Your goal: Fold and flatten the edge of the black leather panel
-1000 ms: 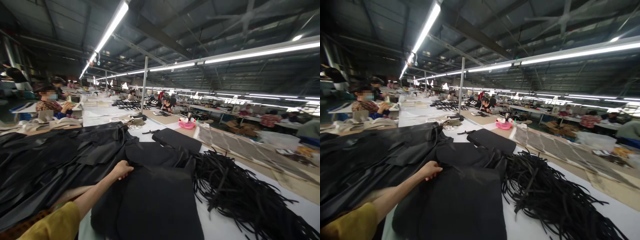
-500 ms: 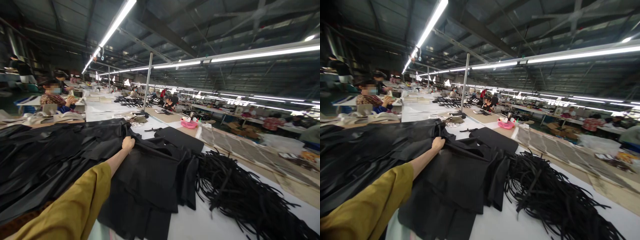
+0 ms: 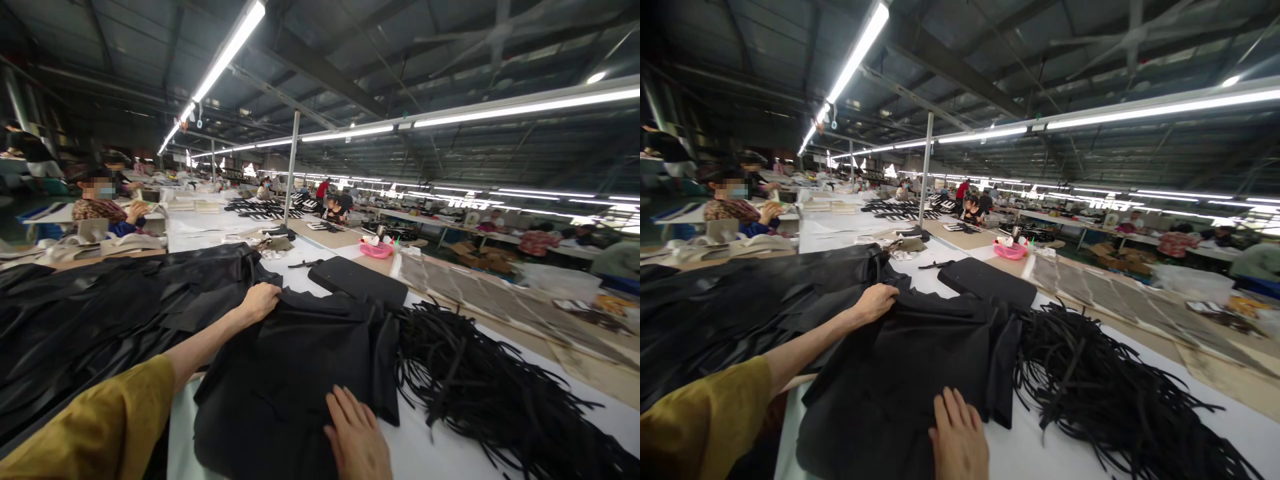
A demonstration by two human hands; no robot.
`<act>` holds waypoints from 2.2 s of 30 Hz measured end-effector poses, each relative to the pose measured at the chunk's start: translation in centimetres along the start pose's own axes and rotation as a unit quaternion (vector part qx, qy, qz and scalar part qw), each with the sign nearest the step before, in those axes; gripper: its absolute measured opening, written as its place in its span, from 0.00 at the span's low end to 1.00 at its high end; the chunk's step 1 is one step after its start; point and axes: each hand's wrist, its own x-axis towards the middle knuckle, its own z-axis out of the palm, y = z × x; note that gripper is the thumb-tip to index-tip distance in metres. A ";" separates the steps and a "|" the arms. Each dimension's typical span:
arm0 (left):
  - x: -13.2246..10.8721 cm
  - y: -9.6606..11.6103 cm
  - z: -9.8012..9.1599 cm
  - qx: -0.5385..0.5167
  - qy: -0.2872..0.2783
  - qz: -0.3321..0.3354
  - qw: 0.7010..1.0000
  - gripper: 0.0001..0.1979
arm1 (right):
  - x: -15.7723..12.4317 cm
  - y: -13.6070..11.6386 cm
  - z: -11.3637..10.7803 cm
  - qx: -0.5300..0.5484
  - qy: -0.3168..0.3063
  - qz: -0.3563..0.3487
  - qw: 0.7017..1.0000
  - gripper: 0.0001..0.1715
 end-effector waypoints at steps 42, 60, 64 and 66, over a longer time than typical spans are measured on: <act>-14.4 24.0 -5.7 -0.410 -0.505 0.325 0.686 0.19 | -9.2 3.8 -25.0 0.243 -0.059 0.214 0.944 0.31; -18.7 26.2 0.9 -0.379 -0.168 0.208 0.886 0.17 | -11.0 1.7 -23.6 -0.090 0.027 0.323 0.942 0.16; -22.6 27.6 3.2 -0.605 -0.347 0.123 0.706 0.23 | -12.0 -0.1 -21.0 -0.176 0.007 0.268 0.947 0.10; -23.2 28.2 3.8 -0.663 -0.325 0.080 0.670 0.20 | -12.5 -0.9 -19.5 -0.207 0.017 0.256 0.944 0.11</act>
